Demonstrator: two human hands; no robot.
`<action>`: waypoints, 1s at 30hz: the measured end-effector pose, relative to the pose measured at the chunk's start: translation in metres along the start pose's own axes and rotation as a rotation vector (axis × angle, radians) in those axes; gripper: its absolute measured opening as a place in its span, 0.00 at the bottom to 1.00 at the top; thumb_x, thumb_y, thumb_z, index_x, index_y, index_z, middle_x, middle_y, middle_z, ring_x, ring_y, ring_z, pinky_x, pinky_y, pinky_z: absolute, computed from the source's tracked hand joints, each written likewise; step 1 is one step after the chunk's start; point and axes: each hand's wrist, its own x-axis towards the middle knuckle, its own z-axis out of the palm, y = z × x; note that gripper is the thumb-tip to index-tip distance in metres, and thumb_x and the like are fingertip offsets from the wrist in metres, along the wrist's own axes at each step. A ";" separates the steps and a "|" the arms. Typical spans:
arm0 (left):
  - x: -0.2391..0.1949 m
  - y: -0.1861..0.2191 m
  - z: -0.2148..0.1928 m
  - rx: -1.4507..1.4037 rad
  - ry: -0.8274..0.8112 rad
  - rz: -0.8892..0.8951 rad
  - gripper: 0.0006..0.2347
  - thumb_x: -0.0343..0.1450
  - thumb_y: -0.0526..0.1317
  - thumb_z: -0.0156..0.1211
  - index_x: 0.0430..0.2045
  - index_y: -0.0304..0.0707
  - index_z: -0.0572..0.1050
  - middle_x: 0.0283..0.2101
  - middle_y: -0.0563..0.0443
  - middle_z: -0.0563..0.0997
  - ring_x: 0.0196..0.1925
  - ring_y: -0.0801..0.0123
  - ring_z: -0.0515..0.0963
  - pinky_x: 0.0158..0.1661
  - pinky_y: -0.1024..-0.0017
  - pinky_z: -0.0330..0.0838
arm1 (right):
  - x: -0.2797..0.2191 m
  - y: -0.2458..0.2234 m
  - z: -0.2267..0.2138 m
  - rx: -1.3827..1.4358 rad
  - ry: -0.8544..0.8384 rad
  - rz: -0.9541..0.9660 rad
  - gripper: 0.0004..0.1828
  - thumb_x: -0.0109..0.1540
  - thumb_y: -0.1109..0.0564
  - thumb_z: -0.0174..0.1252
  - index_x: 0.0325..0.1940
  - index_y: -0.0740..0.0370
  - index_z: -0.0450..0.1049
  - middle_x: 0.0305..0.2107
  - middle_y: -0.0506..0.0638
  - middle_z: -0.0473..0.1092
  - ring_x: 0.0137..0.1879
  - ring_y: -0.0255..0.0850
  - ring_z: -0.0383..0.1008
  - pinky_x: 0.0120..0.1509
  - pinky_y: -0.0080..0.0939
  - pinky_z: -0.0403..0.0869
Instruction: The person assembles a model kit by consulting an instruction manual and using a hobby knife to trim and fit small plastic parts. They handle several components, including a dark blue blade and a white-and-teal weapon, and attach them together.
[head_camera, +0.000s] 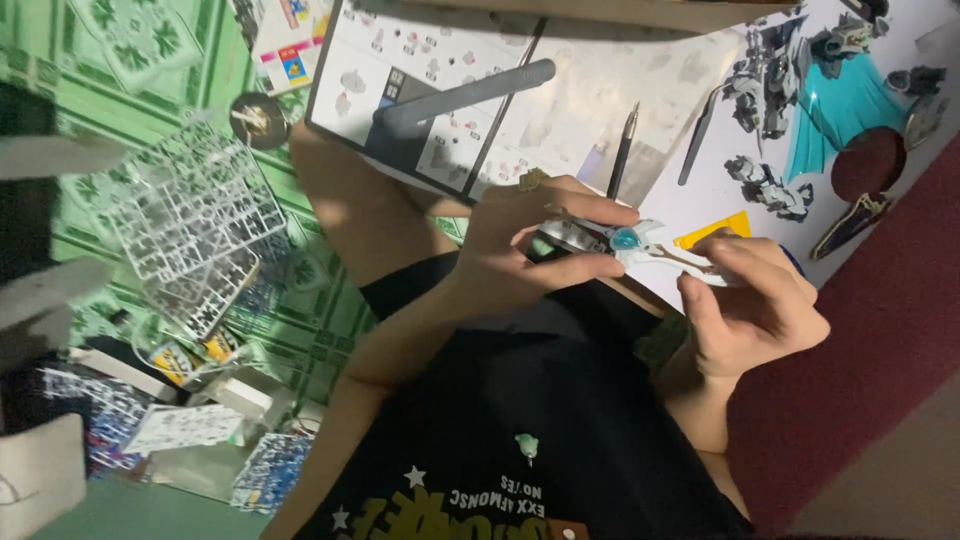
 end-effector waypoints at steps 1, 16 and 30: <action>-0.002 0.000 -0.002 -0.006 0.016 0.000 0.19 0.60 0.29 0.74 0.42 0.38 0.74 0.38 0.50 0.80 0.31 0.73 0.77 0.35 0.79 0.70 | -0.001 0.000 0.000 -0.003 -0.017 -0.002 0.18 0.53 0.69 0.64 0.45 0.75 0.69 0.35 0.65 0.70 0.41 0.49 0.72 0.49 0.41 0.72; -0.019 -0.013 -0.015 -0.082 0.057 -0.073 0.16 0.61 0.28 0.71 0.39 0.39 0.75 0.42 0.49 0.82 0.33 0.73 0.81 0.37 0.81 0.75 | 0.009 0.008 0.022 0.584 0.104 0.257 0.16 0.61 0.54 0.59 0.48 0.64 0.66 0.30 0.56 0.70 0.25 0.38 0.73 0.25 0.27 0.74; -0.012 -0.028 0.011 0.022 0.059 -0.005 0.15 0.57 0.27 0.72 0.35 0.36 0.76 0.33 0.52 0.79 0.34 0.68 0.78 0.43 0.73 0.75 | 0.000 0.004 0.012 0.688 0.139 0.382 0.15 0.57 0.63 0.58 0.47 0.72 0.70 0.34 0.58 0.72 0.30 0.42 0.74 0.32 0.34 0.79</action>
